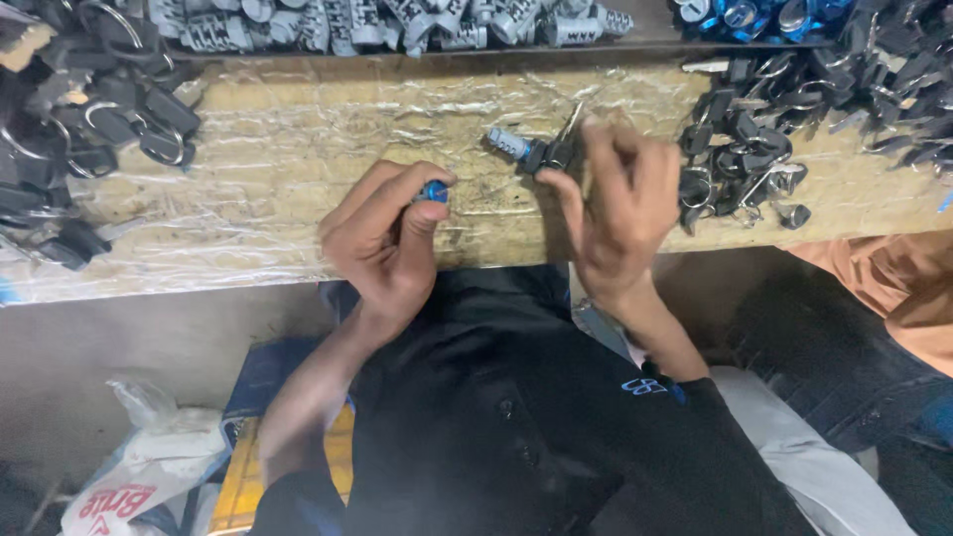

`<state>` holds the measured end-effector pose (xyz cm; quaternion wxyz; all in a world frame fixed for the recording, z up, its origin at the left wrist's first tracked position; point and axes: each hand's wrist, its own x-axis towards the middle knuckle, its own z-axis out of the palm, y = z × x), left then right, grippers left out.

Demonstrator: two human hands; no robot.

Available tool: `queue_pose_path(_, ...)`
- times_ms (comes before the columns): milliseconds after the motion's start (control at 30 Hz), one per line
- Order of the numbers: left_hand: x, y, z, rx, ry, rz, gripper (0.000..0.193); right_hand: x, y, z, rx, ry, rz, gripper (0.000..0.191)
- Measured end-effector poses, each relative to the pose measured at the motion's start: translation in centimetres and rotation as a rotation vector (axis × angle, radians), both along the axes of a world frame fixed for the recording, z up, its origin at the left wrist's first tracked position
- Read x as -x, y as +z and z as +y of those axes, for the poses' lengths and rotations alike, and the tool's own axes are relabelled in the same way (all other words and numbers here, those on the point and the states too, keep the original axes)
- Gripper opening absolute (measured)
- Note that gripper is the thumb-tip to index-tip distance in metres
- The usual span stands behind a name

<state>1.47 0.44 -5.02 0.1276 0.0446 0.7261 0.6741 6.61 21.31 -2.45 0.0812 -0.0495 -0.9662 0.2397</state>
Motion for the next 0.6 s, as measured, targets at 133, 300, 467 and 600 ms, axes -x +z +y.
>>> queue_pose_path(133,0.8,0.1,-0.2,-0.159,-0.077,0.008,0.022,0.1,0.0,-0.6,0.056,0.114,-0.027,0.023)
queue_pose_path(300,1.8,-0.9,-1.3,-0.275,-0.207,-0.066,0.036,-0.9,1.3,0.1,1.034,-0.095,-0.119,0.021)
queue_pose_path(467,1.4,0.0,-1.2,-0.348,-0.273,-0.014,0.036,-0.1,3.8,-1.3,0.636,0.066,-0.024,0.015)
queue_pose_path(600,1.3,1.4,-1.7,-0.208,-0.256,-0.001,0.025,0.9,6.2,-3.0,0.237,0.213,0.050,0.007)
